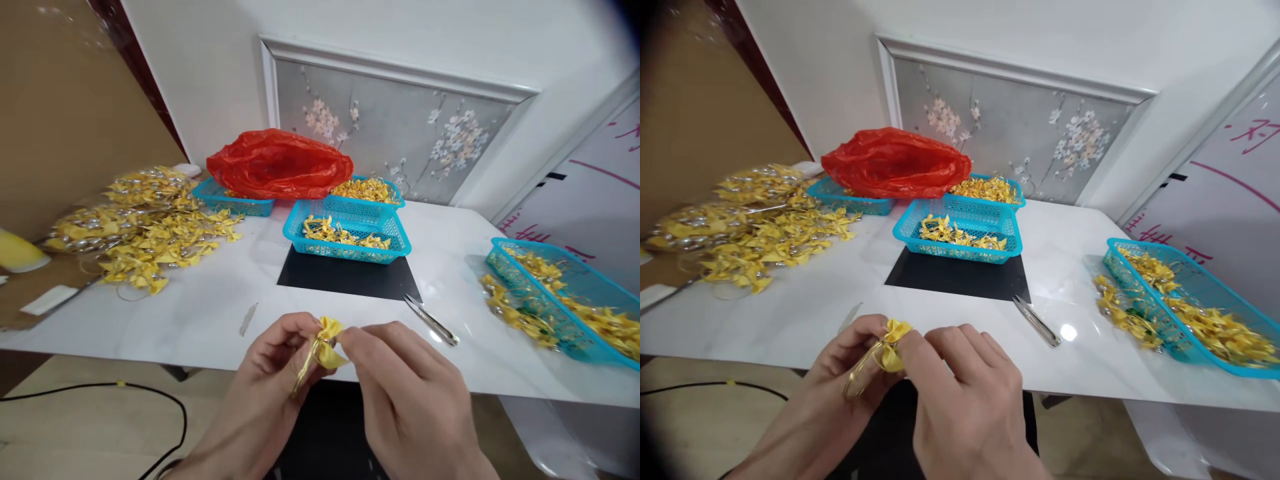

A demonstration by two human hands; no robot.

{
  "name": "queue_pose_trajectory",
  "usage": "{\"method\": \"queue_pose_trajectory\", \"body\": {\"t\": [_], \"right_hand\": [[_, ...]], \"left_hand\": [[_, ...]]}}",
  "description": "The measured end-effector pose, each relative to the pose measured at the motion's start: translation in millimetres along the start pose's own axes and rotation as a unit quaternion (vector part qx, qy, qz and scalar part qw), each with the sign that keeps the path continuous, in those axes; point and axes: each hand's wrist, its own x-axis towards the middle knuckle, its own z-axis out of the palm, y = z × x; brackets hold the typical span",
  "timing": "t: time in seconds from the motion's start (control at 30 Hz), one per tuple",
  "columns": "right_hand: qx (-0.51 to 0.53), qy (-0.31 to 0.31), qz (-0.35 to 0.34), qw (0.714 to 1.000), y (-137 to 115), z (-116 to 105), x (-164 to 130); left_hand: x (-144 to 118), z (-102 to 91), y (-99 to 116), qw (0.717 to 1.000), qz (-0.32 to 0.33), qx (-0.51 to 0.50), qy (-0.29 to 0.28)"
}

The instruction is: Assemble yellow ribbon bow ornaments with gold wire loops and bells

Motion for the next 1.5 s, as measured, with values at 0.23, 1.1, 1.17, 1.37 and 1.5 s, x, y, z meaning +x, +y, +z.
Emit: {"method": "queue_pose_trajectory", "body": {"t": [0.23, 1.1, 1.17, 1.37, 1.5], "right_hand": [[-0.007, -0.027, 0.001, 1.0, 5.8, 2.8, -2.2], [-0.036, -0.045, -0.014, 0.998, 9.9, 0.7, -2.6], [-0.033, -0.043, -0.014, 0.998, 10.4, 1.0, -2.8], [-0.002, -0.054, 0.012, 0.998, 10.8, 2.1, -5.2], [0.023, -0.059, 0.035, 0.997, 10.7, 0.9, -5.6]], "left_hand": [[4.2, -3.4, -3.7, 0.992, -0.087, -0.091, 0.007], [5.2, -0.9, -4.5, 0.99, -0.096, -0.096, 0.029], [5.3, -1.7, -5.7, 0.99, -0.096, -0.098, 0.031], [6.3, -2.7, -7.0, 0.99, -0.101, -0.103, 0.009], [6.3, -1.0, -6.0, 0.989, -0.103, -0.107, -0.004]]}}
